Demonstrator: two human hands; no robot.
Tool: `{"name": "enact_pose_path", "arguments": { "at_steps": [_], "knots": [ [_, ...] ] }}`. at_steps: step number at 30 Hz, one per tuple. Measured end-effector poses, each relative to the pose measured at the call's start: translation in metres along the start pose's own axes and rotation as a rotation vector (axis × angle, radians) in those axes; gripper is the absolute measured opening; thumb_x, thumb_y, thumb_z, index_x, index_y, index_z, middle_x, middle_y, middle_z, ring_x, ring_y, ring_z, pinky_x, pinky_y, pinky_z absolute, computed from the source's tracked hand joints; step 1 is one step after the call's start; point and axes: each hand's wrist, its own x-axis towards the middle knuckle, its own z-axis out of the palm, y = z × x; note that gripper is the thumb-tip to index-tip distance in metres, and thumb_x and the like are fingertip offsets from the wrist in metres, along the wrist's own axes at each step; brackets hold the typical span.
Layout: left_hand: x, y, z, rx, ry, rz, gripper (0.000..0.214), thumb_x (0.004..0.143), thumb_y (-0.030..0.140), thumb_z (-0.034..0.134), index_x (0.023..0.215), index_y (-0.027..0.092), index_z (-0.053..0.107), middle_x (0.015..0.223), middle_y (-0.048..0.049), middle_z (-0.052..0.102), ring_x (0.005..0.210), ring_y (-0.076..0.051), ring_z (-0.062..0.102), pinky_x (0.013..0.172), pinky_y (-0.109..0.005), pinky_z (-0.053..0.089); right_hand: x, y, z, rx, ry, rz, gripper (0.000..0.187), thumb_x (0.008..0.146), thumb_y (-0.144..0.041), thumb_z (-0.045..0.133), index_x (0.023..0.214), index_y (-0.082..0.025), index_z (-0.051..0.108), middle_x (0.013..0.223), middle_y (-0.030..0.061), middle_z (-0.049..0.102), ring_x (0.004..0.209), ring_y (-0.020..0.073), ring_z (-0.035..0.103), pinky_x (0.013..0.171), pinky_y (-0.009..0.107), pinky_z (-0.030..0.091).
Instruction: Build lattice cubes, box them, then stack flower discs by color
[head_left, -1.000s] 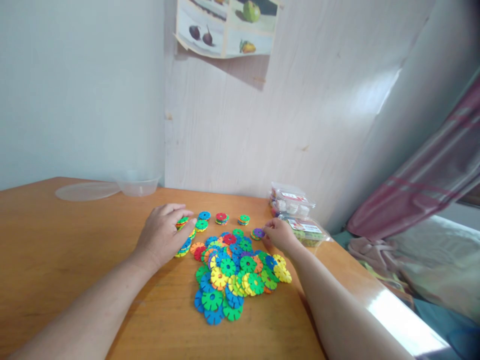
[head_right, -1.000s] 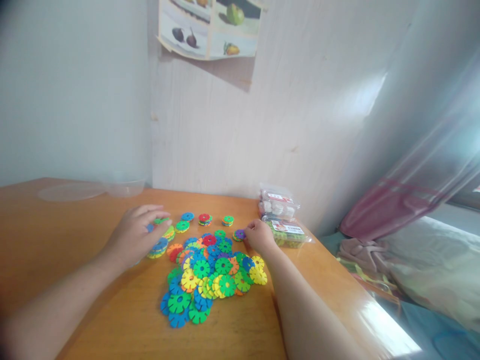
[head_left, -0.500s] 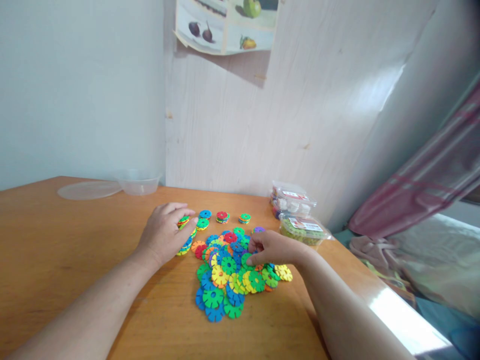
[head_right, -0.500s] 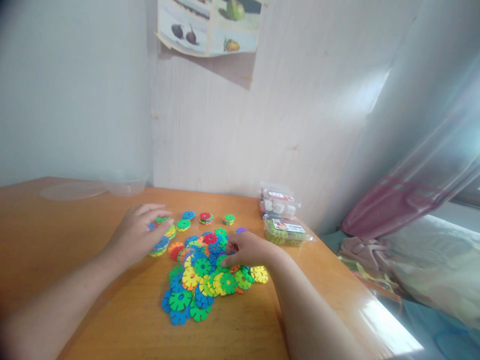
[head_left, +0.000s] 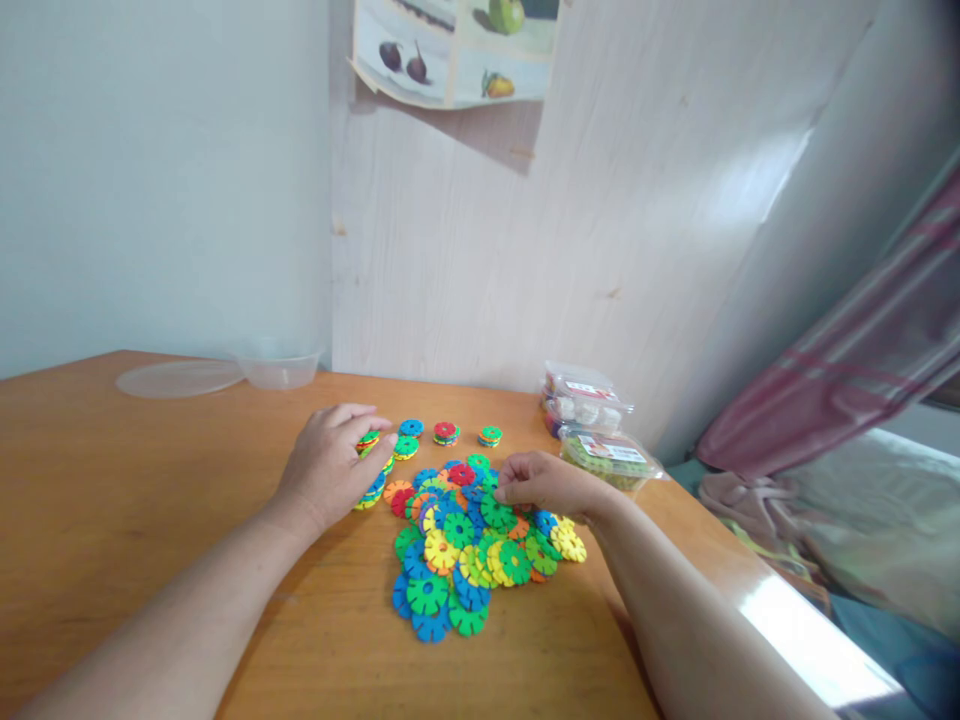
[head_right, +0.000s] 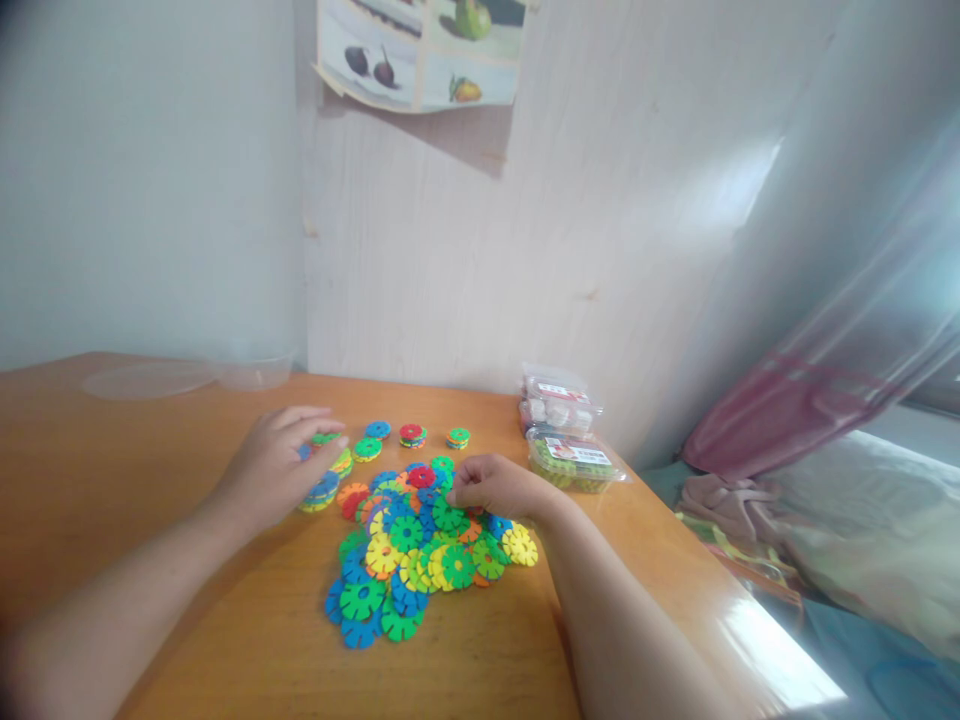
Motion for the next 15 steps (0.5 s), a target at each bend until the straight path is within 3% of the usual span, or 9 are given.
{"name": "enact_pose_path", "arguments": {
  "at_steps": [7, 15],
  "knots": [
    [0.0, 0.002, -0.001, -0.005, -0.007, 0.002, 0.034, 0.087, 0.049, 0.054, 0.094, 0.023, 0.074, 0.109, -0.0079, 0.068, 0.11, -0.026, 0.06, 0.102, -0.045, 0.044, -0.001, -0.004, 0.004, -0.129, 0.057, -0.054, 0.02, 0.08, -0.03, 0.068, 0.095, -0.017, 0.067, 0.078, -0.0006, 0.061, 0.069, 0.0115, 0.055, 0.061, 0.023, 0.043],
    [0.0, 0.0, 0.0, -0.004, -0.015, -0.013, 0.032, 0.086, 0.049, 0.055, 0.094, 0.024, 0.074, 0.111, -0.0076, 0.068, 0.11, -0.026, 0.06, 0.102, -0.045, 0.044, -0.016, -0.025, 0.007, -0.554, 0.013, -0.122, 0.058, 0.066, -0.048, 0.082, 0.115, -0.022, 0.064, 0.1, 0.0027, 0.062, 0.083, 0.0173, 0.058, 0.065, 0.026, 0.043]
  ]
}}
